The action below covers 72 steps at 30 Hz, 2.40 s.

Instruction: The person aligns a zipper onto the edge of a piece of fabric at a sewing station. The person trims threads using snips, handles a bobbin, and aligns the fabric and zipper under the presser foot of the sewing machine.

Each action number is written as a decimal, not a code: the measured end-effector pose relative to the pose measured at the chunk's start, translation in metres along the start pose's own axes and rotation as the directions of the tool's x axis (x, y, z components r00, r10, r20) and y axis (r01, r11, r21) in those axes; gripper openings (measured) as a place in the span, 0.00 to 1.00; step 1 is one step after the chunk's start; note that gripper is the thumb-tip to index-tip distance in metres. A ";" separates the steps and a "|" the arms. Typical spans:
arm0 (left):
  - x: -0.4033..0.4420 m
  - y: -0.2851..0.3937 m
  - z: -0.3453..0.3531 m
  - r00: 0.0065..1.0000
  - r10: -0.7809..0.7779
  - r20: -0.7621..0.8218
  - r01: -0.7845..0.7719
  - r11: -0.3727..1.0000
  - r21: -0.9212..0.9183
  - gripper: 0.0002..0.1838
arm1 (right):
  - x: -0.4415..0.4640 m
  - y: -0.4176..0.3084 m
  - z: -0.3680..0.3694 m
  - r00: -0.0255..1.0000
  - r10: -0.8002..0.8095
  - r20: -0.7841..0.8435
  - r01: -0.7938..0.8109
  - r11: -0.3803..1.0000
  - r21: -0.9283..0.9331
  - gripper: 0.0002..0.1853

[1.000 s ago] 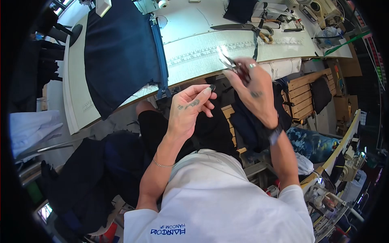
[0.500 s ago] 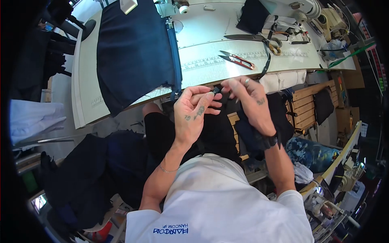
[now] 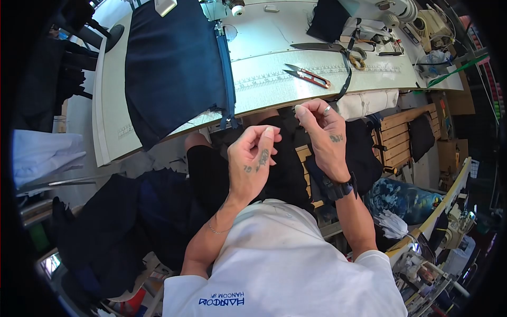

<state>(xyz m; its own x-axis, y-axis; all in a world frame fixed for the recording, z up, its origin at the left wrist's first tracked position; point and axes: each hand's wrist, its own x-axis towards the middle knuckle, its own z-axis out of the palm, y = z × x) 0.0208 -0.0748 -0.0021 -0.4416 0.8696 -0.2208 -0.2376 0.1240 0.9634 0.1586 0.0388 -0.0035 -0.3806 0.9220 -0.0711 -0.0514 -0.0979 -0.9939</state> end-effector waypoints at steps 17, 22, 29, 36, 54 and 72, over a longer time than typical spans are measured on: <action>0.011 -0.017 0.004 0.939 0.345 0.000 -0.337 0.917 0.211 0.08 | -0.021 -0.010 0.000 0.955 -0.227 0.190 0.284 0.885 -0.370 0.06; 0.010 -0.004 0.004 0.997 0.073 0.034 -0.073 0.997 -0.004 0.10 | -0.023 -0.003 -0.005 0.986 -0.116 0.119 0.140 0.966 -0.217 0.08; 0.010 -0.007 0.006 0.997 0.045 0.067 -0.045 0.999 -0.001 0.11 | -0.026 -0.010 -0.003 0.989 0.067 0.133 -0.061 0.997 -0.045 0.08; 0.010 -0.008 0.006 0.995 -0.022 0.095 0.021 1.000 0.014 0.14 | -0.017 -0.001 -0.002 0.800 -0.572 0.183 0.551 0.579 -0.601 0.09; 0.012 -0.006 -0.006 0.995 0.096 0.030 -0.094 0.994 -0.062 0.12 | -0.025 -0.023 0.010 0.690 -0.557 0.463 0.705 0.370 -0.605 0.23; 0.012 0.012 -0.029 0.945 0.260 0.197 -0.318 0.868 0.381 0.09 | 0.001 -0.022 -0.002 0.878 0.268 0.397 -0.157 0.944 -0.290 0.13</action>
<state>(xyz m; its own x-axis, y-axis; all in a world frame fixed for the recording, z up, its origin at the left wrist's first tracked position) -0.0130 -0.0767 0.0028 -0.3088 0.9484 0.0712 0.2636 0.0134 0.9645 0.1612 0.0429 0.0183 -0.7141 0.6349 -0.2948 0.2788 -0.1283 -0.9517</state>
